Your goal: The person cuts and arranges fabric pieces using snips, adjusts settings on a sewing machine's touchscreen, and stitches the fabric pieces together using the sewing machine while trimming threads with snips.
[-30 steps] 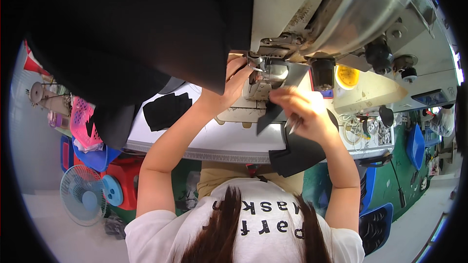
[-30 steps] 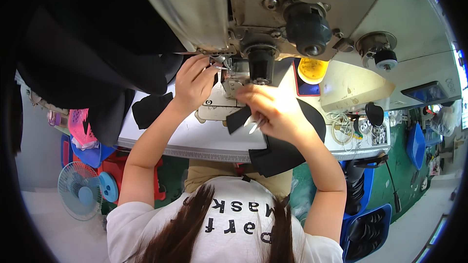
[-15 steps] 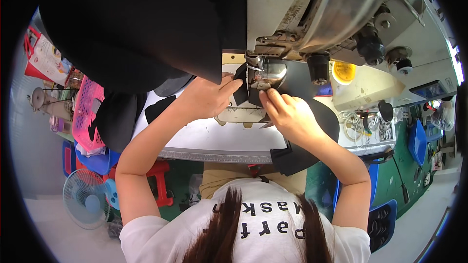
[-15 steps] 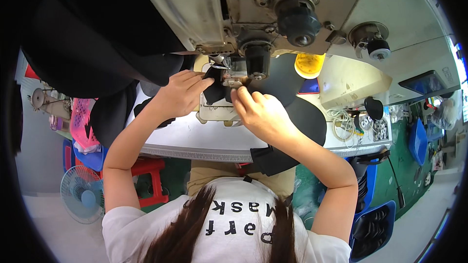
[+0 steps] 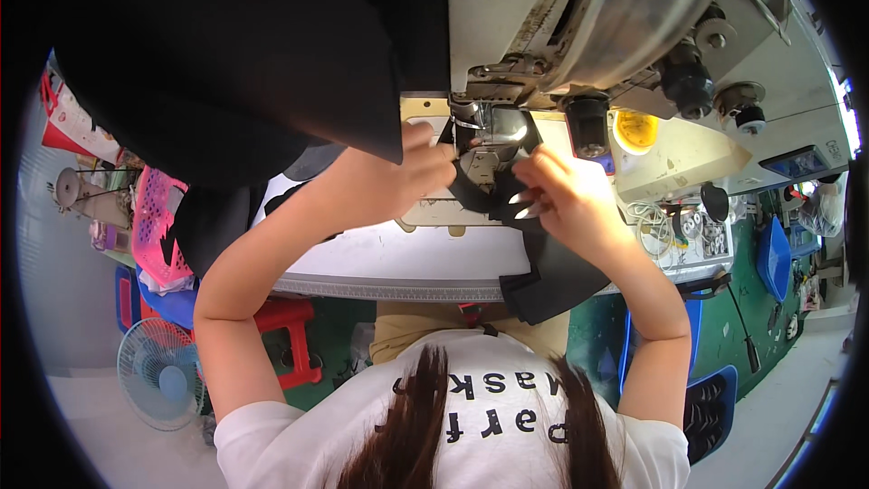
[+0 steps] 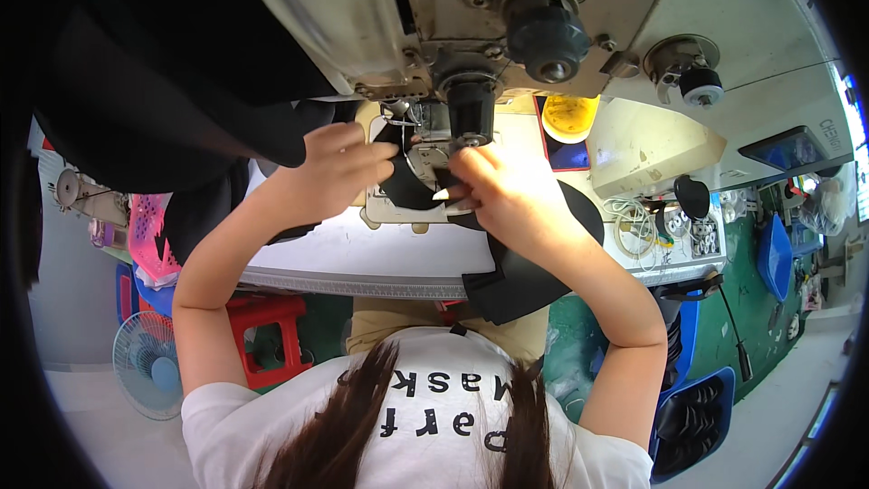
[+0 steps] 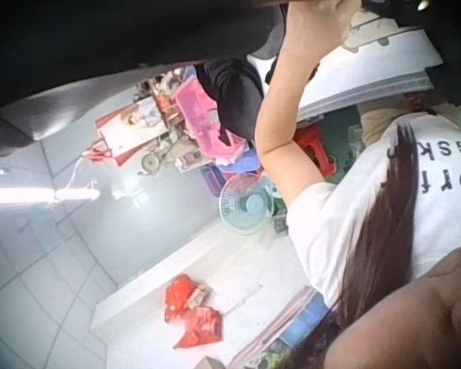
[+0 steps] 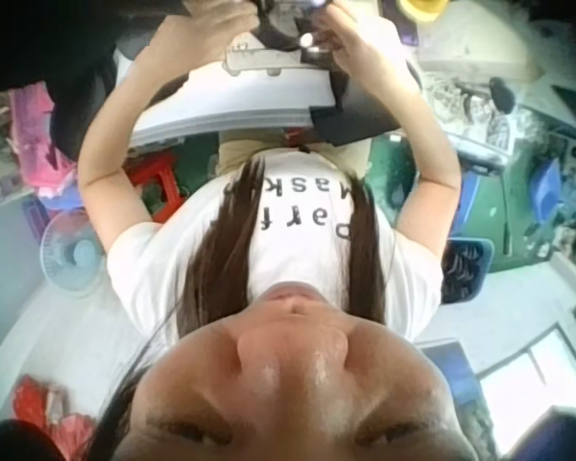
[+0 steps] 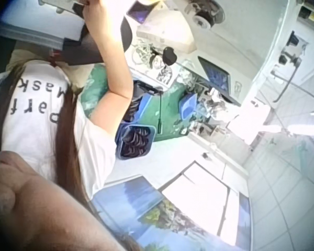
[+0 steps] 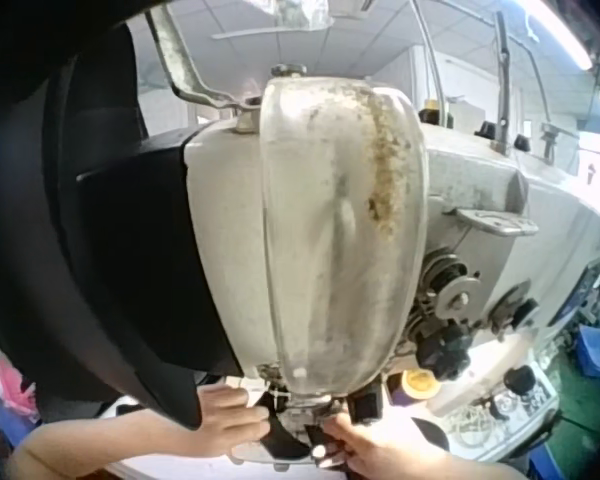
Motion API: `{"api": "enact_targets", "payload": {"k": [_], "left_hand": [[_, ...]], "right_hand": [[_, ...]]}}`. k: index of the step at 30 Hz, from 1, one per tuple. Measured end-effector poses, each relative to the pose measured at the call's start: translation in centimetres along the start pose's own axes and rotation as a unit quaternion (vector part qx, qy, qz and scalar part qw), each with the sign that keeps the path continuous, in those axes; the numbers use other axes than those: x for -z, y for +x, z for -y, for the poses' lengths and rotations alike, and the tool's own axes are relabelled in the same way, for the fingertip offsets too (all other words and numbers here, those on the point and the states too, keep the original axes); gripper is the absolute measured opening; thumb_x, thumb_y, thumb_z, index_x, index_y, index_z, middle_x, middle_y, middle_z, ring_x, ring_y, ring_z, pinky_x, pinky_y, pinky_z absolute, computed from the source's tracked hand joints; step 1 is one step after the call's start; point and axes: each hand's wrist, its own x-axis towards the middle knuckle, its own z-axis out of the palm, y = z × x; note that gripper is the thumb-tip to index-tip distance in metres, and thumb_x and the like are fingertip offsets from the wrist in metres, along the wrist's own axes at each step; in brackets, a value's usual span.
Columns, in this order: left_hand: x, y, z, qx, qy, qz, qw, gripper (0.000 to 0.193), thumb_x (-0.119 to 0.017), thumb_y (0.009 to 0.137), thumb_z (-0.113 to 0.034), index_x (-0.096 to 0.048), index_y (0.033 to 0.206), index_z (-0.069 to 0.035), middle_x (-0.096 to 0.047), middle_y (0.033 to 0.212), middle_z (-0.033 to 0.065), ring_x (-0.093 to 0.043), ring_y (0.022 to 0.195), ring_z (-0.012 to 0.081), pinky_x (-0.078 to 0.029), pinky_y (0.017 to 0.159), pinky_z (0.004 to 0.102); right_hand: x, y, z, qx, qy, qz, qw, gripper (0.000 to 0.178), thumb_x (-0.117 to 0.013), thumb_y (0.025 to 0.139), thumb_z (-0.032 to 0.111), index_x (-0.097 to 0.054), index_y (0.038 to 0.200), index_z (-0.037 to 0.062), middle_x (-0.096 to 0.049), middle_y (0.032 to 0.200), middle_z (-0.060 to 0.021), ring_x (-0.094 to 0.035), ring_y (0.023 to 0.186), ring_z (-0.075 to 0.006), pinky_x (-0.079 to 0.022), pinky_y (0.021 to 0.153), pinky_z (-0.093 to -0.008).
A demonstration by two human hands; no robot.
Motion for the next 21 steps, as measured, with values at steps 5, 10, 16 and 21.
{"api": "enact_targets", "payload": {"k": [5,10,16,21], "left_hand": [[1.9,1.6,2.6,0.222,-0.277,0.036,0.934,0.021,-0.068,0.078,-0.017,-0.060,0.086,0.000,-0.054,0.075,0.0053,-0.048,0.069,0.0189,-0.040,0.062,0.0294],[0.3,4.4,1.7,0.383,-0.343,0.119,0.849,0.030,-0.070,0.078,-0.030,-0.066,0.091,-0.003,-0.062,0.083,0.0067,-0.053,0.066,0.0117,-0.042,0.058,0.0262],[1.3,5.1,1.0,0.466,-0.487,0.070,0.736,0.035,-0.070,0.079,-0.017,-0.061,0.108,-0.001,-0.065,0.099,0.0052,-0.057,0.085,0.0112,-0.045,0.078,0.0256],[0.6,4.9,1.2,0.487,-0.513,0.046,0.706,0.041,-0.070,0.079,-0.014,-0.057,0.115,0.001,-0.064,0.106,0.0066,-0.057,0.094,0.0116,-0.044,0.086,0.0250]], "right_hand": [[-0.9,1.0,-1.0,-0.107,0.100,-0.021,0.989,0.036,-0.052,0.065,-0.018,-0.056,0.096,0.0013,-0.054,0.083,-0.0079,-0.059,0.074,-0.0206,-0.050,0.063,-0.0276],[-1.9,2.1,-1.0,-0.060,0.031,-0.036,0.997,0.032,-0.061,0.068,-0.011,-0.058,0.096,0.0032,-0.055,0.095,-0.0099,-0.058,0.085,-0.0277,-0.051,0.068,-0.0325],[-2.4,-0.3,-1.2,0.064,-0.107,-0.091,0.988,0.047,-0.076,0.064,0.015,-0.062,0.107,0.0032,-0.052,0.122,-0.0137,-0.059,0.085,-0.0276,-0.051,0.063,-0.0314],[-3.6,-0.9,-2.5,0.113,-0.191,-0.113,0.968,0.058,-0.067,0.055,0.004,-0.060,0.112,-0.0023,-0.053,0.127,-0.0177,-0.053,0.059,-0.0180,-0.044,0.051,-0.0267]]}}
